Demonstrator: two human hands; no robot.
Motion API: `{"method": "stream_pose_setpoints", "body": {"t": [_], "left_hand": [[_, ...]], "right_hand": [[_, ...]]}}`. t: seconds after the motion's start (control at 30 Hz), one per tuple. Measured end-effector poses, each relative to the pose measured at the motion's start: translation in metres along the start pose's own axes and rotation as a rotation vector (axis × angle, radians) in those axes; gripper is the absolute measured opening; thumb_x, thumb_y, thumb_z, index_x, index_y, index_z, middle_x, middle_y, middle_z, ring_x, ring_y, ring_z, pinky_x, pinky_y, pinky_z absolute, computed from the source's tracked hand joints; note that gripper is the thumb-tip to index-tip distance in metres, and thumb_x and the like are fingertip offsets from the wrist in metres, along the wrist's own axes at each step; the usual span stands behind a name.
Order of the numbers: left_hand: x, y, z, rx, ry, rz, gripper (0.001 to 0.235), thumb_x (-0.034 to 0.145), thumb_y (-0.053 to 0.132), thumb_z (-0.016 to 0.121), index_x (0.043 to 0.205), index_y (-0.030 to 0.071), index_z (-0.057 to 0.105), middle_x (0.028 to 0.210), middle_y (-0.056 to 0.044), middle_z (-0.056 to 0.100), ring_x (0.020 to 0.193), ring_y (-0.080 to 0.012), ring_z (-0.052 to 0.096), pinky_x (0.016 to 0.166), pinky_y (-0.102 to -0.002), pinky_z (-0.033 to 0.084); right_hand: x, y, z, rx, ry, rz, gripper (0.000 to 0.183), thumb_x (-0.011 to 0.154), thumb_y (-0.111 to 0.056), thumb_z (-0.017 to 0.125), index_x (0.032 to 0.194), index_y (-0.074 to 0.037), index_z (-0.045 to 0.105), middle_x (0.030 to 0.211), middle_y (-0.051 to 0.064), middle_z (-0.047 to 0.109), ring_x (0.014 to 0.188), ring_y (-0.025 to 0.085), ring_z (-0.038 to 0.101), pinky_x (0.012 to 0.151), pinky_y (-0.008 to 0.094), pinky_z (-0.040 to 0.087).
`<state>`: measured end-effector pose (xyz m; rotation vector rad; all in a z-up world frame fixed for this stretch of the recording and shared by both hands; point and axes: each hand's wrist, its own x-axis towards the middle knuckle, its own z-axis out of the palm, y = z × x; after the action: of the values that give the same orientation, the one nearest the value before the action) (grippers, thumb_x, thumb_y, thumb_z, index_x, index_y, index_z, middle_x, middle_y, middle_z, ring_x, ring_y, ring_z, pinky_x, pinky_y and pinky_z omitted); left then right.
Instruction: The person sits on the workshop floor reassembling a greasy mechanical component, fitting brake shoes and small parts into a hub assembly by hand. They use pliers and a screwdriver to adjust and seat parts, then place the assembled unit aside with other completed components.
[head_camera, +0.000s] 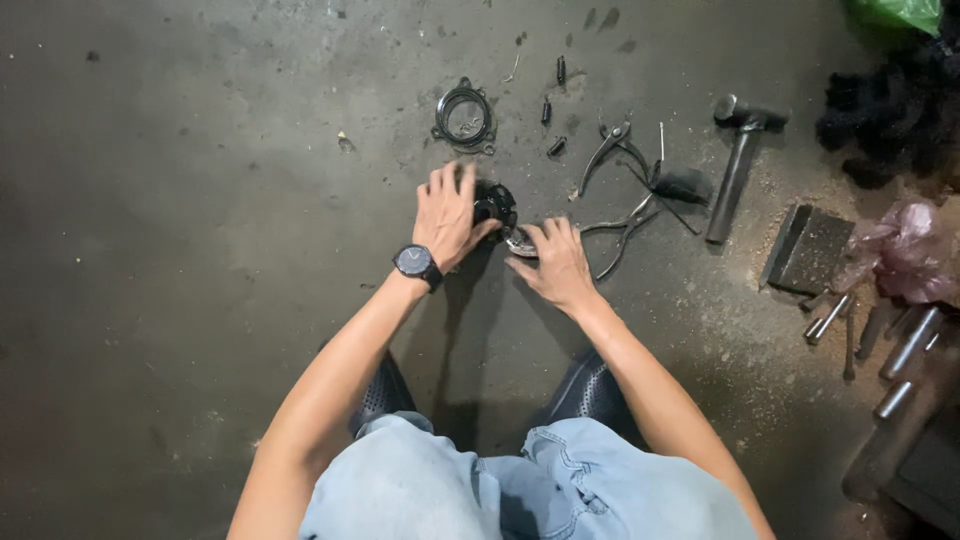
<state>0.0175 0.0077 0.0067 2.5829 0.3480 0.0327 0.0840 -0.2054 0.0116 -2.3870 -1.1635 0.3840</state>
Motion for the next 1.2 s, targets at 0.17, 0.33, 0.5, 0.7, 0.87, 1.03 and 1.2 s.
{"method": "stream_pose_setpoints", "body": {"t": [0.17, 0.33, 0.5, 0.7, 0.87, 1.03, 1.2], "left_hand": [[0.002, -0.014, 0.014, 0.027, -0.086, 0.161, 0.079, 0.078, 0.038, 0.085, 0.138, -0.001, 0.053, 0.135, -0.024, 0.051, 0.124, -0.0404, 0.047, 0.099, -0.050, 0.042], [-0.003, -0.010, 0.007, -0.029, -0.093, 0.113, 0.079, 0.081, 0.034, 0.084, 0.142, -0.003, 0.050, 0.136, -0.024, 0.050, 0.125, -0.0416, 0.046, 0.103, -0.049, 0.042], [-0.004, -0.027, 0.008, -0.052, -0.116, 0.154, 0.084, 0.078, 0.027, 0.083, 0.145, -0.009, 0.047, 0.138, -0.026, 0.049, 0.126, -0.0411, 0.046, 0.104, -0.048, 0.041], [-0.001, -0.024, -0.004, 0.059, -0.057, 0.210, 0.080, 0.080, 0.038, 0.083, 0.135, -0.011, 0.052, 0.128, -0.023, 0.053, 0.119, -0.0382, 0.050, 0.102, -0.045, 0.044], [0.004, 0.001, -0.022, 0.047, -0.406, -0.264, 0.070, 0.091, 0.057, 0.075, 0.120, -0.004, 0.057, 0.123, -0.020, 0.057, 0.118, -0.0349, 0.054, 0.102, -0.045, 0.046], [0.001, -0.016, -0.019, 0.047, -0.190, 0.003, 0.088, 0.064, 0.047, 0.087, 0.127, -0.004, 0.053, 0.143, -0.026, 0.046, 0.131, -0.0411, 0.046, 0.104, -0.054, 0.043], [0.015, -0.013, 0.002, 0.269, -0.331, 0.295, 0.122, 0.059, 0.037, 0.091, 0.157, 0.003, 0.027, 0.160, -0.027, 0.029, 0.145, -0.0427, 0.035, 0.109, -0.068, 0.034]], "right_hand": [[0.018, 0.017, -0.032, -0.250, -0.140, -0.046, 0.043, 0.077, -0.029, 0.082, 0.111, -0.005, 0.070, 0.106, 0.016, 0.063, 0.104, 0.034, 0.058, 0.089, 0.049, 0.049], [0.017, 0.077, -0.004, -0.115, 0.172, 0.248, 0.031, 0.100, -0.025, 0.075, 0.122, -0.002, 0.068, 0.107, 0.017, 0.064, 0.100, 0.031, 0.064, 0.087, 0.046, 0.053], [0.044, 0.053, 0.007, 0.226, -0.055, 0.341, 0.038, 0.094, -0.021, 0.070, 0.126, -0.002, 0.070, 0.112, 0.024, 0.070, 0.104, 0.037, 0.071, 0.093, 0.046, 0.057], [0.075, 0.032, -0.002, 0.249, -0.191, 0.289, 0.039, 0.096, -0.021, 0.069, 0.130, -0.003, 0.070, 0.118, 0.027, 0.069, 0.106, 0.039, 0.070, 0.094, 0.043, 0.057], [0.069, 0.032, -0.010, 0.231, 0.041, 0.064, 0.057, 0.087, -0.023, 0.075, 0.138, -0.001, 0.062, 0.119, 0.025, 0.069, 0.107, 0.041, 0.069, 0.094, 0.050, 0.054], [0.026, 0.037, -0.005, 0.365, -0.037, 0.358, 0.051, 0.096, -0.033, 0.068, 0.137, -0.004, 0.060, 0.125, 0.022, 0.069, 0.114, 0.033, 0.070, 0.102, 0.045, 0.055], [0.010, 0.004, -0.003, -0.042, -0.262, 0.107, 0.068, 0.080, -0.042, 0.081, 0.130, -0.001, 0.061, 0.119, 0.024, 0.057, 0.110, 0.038, 0.055, 0.097, 0.050, 0.046]]}}
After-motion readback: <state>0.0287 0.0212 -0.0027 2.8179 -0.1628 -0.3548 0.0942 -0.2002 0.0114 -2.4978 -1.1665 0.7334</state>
